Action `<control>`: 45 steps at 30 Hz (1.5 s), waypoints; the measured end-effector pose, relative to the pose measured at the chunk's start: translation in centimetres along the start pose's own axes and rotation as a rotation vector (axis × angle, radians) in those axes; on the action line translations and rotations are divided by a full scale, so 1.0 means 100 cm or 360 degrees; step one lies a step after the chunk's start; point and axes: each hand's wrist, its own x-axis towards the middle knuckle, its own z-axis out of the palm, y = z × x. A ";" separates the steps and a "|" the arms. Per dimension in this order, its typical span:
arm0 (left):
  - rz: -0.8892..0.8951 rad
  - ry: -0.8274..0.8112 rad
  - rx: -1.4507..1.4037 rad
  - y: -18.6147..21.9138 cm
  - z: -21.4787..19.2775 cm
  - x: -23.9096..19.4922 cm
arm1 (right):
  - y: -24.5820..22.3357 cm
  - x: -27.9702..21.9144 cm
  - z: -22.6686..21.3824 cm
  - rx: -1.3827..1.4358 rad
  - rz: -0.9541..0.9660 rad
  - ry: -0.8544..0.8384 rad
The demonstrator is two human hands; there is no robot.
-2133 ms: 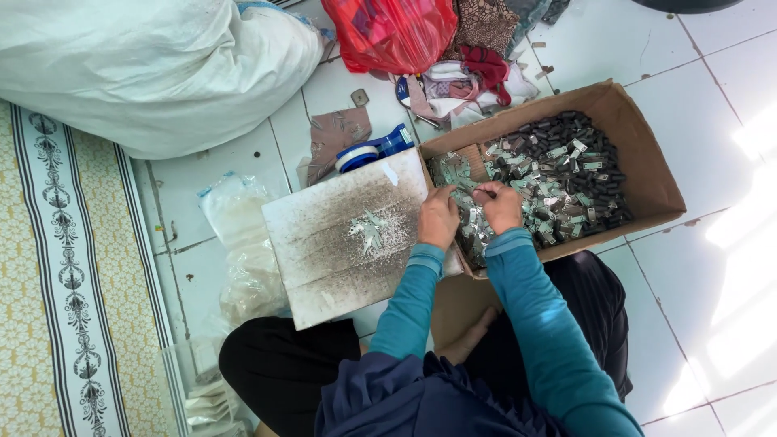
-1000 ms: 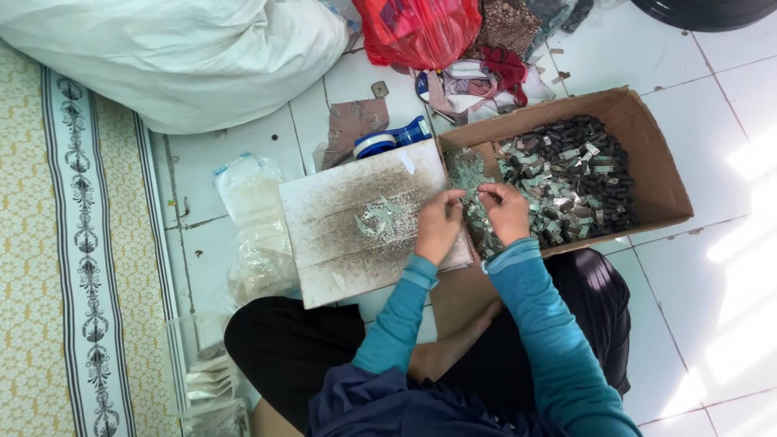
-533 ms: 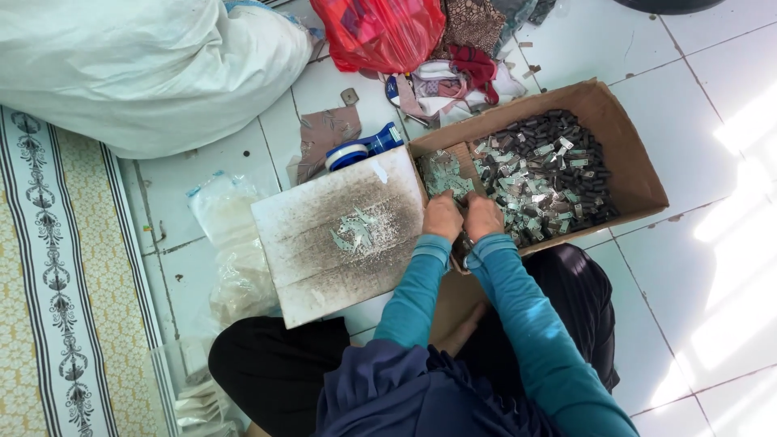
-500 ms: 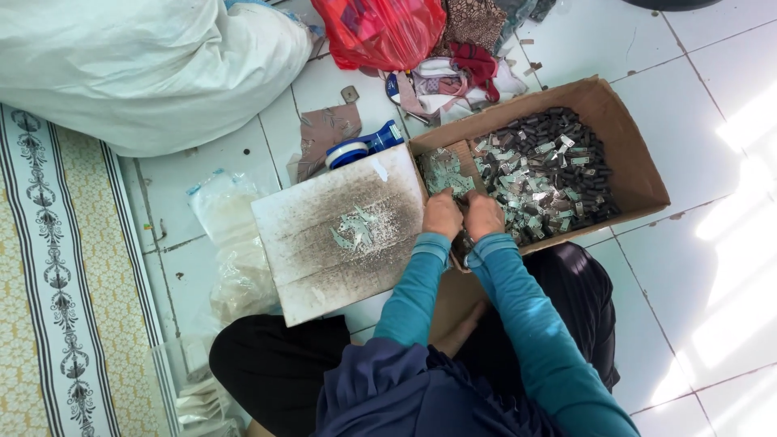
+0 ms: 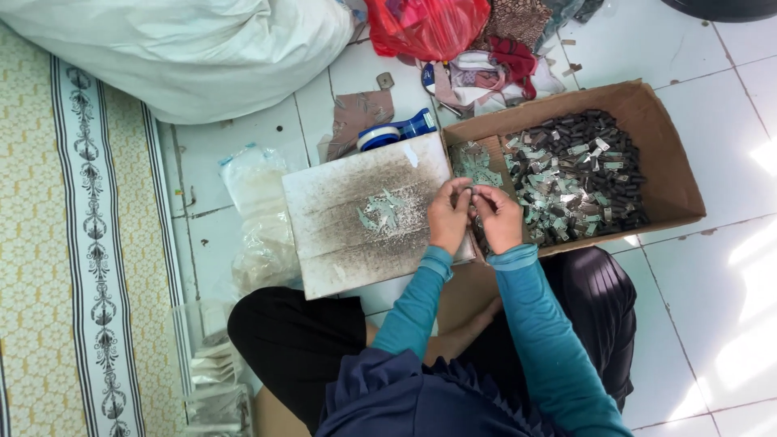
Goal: Sorting, counting, and packaging small metal components into plastic bags on a workshop floor.
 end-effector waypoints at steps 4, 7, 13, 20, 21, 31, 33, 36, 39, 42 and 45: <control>0.0153 0.0409 0.0154 0.023 -0.045 -0.030 | -0.039 -0.021 0.042 0.0025 -0.0262 -0.0104; 0.0287 0.0616 0.0262 0.018 -0.081 -0.043 | -0.050 -0.030 0.073 -0.0026 -0.0453 -0.0214; 0.0238 0.0682 0.0327 0.018 -0.121 -0.041 | -0.055 -0.021 0.084 -0.0150 -0.0546 -0.0131; 0.0496 0.0210 0.0596 0.028 -0.046 -0.007 | 0.011 0.041 0.010 -0.0196 -0.0432 0.0275; 0.0496 0.0194 0.0591 0.016 -0.029 0.004 | 0.033 0.052 0.001 -0.0204 -0.0426 0.0288; -0.0148 -0.0611 0.1307 -0.101 0.057 0.111 | 0.132 0.096 -0.001 -0.1168 0.0148 -0.0106; -0.0202 -0.0649 0.1330 -0.089 0.058 0.113 | 0.150 0.104 0.008 -0.1279 0.0193 -0.0239; -0.0350 -0.0724 0.1360 -0.049 0.057 0.096 | 0.146 0.100 0.009 -0.1436 0.0202 -0.0345; -0.0388 -0.0710 0.1426 -0.015 0.056 0.083 | 0.126 0.086 0.000 -0.1360 0.0148 -0.0201; -0.0432 -0.0664 0.1350 -0.018 0.056 0.083 | 0.094 0.073 -0.007 -0.1143 0.0236 0.0003; -0.0284 -0.0538 0.1220 -0.039 0.051 0.091 | 0.081 0.068 -0.009 -0.0835 0.0333 0.0200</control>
